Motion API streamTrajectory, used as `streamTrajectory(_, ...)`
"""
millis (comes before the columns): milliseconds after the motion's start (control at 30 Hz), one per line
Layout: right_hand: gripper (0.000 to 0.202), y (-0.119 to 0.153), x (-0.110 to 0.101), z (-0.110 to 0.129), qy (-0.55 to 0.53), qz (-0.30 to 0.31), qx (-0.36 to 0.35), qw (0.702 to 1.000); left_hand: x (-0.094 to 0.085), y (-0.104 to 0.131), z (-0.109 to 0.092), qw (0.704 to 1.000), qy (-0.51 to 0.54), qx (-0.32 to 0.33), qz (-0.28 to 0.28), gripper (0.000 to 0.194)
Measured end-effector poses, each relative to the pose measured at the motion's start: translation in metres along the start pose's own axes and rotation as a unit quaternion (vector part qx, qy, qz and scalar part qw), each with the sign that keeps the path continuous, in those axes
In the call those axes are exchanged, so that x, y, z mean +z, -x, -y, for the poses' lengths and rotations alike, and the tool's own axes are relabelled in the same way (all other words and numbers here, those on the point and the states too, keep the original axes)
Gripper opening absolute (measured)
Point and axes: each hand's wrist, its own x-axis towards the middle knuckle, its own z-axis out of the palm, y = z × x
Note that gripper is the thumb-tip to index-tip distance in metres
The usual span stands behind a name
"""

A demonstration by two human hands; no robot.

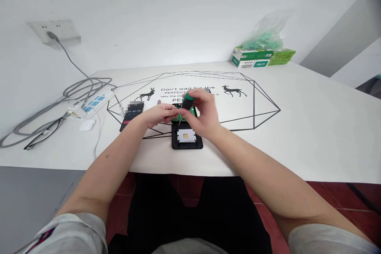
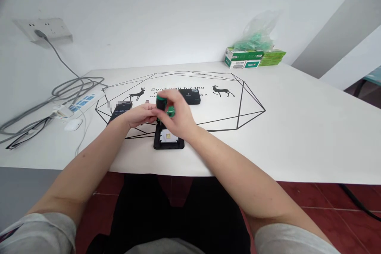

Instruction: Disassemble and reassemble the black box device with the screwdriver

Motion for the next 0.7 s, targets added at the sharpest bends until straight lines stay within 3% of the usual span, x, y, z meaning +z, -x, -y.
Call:
streamTrajectory(133,0.053,-0.004,-0.003,-0.008,0.007,-0.103,-0.008,0.995,0.0,0.003,-0.001,0.998,0.053,-0.007,0.039,0.037)
streamTrajectory(367,0.048,-0.002,0.0,-0.014,0.02,-0.091,-0.015,0.996,0.001,0.004,-0.001,0.996,0.064,-0.003,0.061,0.039)
streamTrajectory(700,0.052,-0.006,0.003,-0.006,0.018,-0.154,0.056,0.986,0.0,0.006,-0.003,0.996,0.037,0.008,0.081,0.038)
